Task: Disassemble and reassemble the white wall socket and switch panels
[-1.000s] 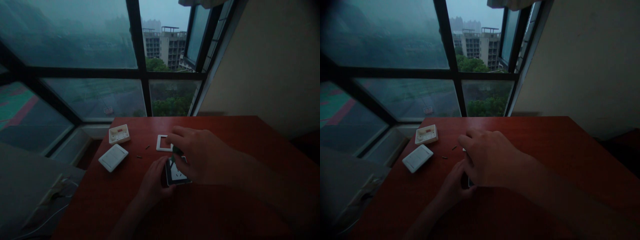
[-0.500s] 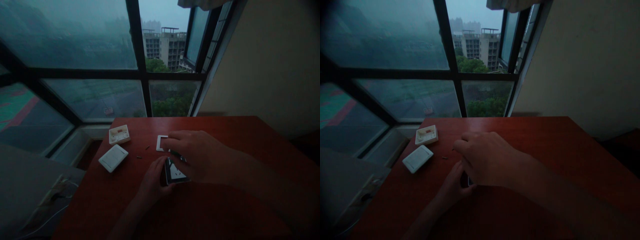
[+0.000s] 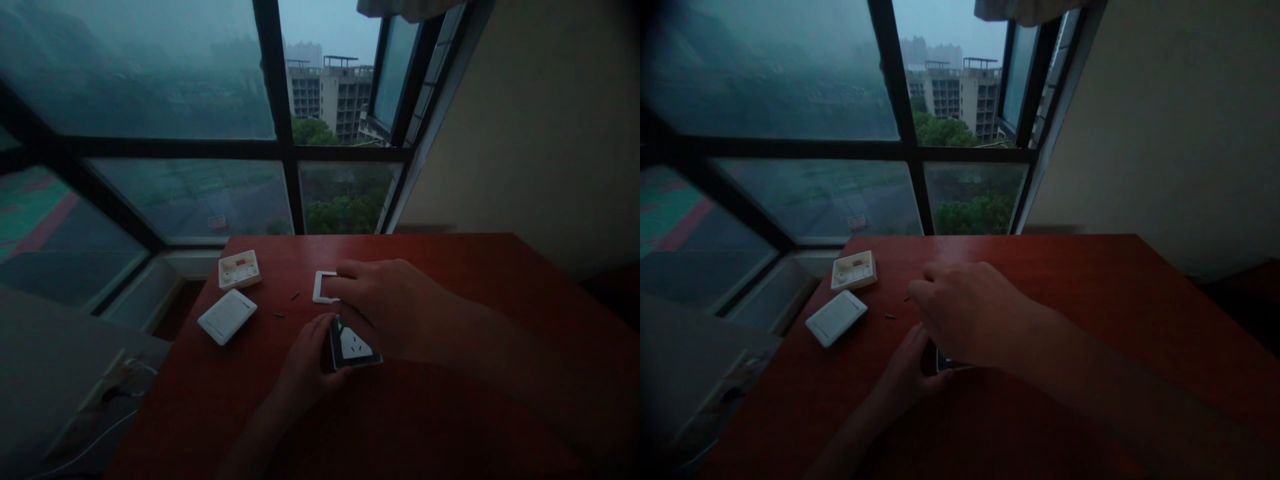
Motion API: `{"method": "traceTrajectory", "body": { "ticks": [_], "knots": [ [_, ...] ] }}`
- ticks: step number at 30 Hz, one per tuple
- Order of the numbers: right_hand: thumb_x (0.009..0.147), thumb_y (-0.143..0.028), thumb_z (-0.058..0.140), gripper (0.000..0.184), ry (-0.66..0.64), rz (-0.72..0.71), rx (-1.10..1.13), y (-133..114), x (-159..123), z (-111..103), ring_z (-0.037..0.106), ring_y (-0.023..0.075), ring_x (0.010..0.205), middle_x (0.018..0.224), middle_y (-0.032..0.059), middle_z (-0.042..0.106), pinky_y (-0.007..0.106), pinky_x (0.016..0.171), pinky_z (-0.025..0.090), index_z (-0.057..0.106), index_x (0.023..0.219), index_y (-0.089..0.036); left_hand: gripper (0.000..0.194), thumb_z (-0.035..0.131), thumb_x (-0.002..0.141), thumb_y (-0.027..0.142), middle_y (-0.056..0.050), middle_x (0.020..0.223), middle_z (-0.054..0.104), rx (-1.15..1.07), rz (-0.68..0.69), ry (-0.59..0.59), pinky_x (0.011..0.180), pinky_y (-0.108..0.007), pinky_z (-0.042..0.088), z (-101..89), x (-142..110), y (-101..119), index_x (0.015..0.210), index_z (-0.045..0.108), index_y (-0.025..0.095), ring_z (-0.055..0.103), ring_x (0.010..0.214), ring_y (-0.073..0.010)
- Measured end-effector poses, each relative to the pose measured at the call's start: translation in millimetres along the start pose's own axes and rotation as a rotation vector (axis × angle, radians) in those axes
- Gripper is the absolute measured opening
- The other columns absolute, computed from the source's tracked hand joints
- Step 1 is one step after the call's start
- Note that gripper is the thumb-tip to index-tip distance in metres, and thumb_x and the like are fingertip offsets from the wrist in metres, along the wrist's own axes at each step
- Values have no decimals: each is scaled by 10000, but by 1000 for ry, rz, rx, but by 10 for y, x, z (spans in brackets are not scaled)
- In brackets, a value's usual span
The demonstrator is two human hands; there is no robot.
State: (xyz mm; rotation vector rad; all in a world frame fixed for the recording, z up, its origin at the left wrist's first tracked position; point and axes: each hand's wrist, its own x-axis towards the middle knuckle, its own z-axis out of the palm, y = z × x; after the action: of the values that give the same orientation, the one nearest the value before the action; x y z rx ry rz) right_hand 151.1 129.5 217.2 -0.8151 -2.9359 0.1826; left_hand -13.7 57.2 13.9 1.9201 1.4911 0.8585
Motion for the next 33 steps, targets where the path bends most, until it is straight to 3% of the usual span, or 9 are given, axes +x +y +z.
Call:
{"method": "traceTrajectory", "body": {
  "ticks": [4,10,17,22,28,33],
  "knots": [
    [954,-299,440,208,-9,41,-93,-12,61,4,535,139,645,855,27,645,274,499,225,628,963,-210,829,789,646,205,-126,1359,460,-7,-16,-1,998,-509,422,1,-5,-4,1358,367,248,458,1230,-335],
    [864,-199,516,194,30,-66,17,0,16,-4,568,156,825,1069,50,607,262,565,327,604,1037,-205,762,763,667,222,-126,1336,489,-14,5,7,977,-518,436,11,-2,-8,1339,406,247,469,1224,-345],
    [923,-316,484,177,31,47,-57,-15,79,31,556,149,697,905,27,646,273,498,236,613,971,-205,777,783,654,213,-128,1361,466,3,2,10,1014,-515,410,25,-12,-34,1334,408,239,452,1245,-337],
    [845,-209,536,156,38,-33,33,-10,44,32,566,150,790,1004,26,621,267,510,269,578,995,-204,787,775,676,230,-132,1376,452,-10,6,2,1010,-510,416,20,-16,-36,1356,380,242,443,1254,-334],
    [937,-344,442,207,50,120,-101,29,69,78,564,156,674,882,35,641,286,494,243,588,969,-201,842,783,646,188,-119,1384,451,-17,8,7,1046,-508,384,-11,0,8,1369,355,251,435,1268,-322],
    [845,-175,515,208,68,-12,37,42,24,53,567,170,874,1087,69,591,275,584,350,579,1043,-183,815,777,654,198,-120,1375,459,-11,7,0,1021,-513,407,4,-9,-14,1359,372,255,451,1251,-331]
  ]
}}
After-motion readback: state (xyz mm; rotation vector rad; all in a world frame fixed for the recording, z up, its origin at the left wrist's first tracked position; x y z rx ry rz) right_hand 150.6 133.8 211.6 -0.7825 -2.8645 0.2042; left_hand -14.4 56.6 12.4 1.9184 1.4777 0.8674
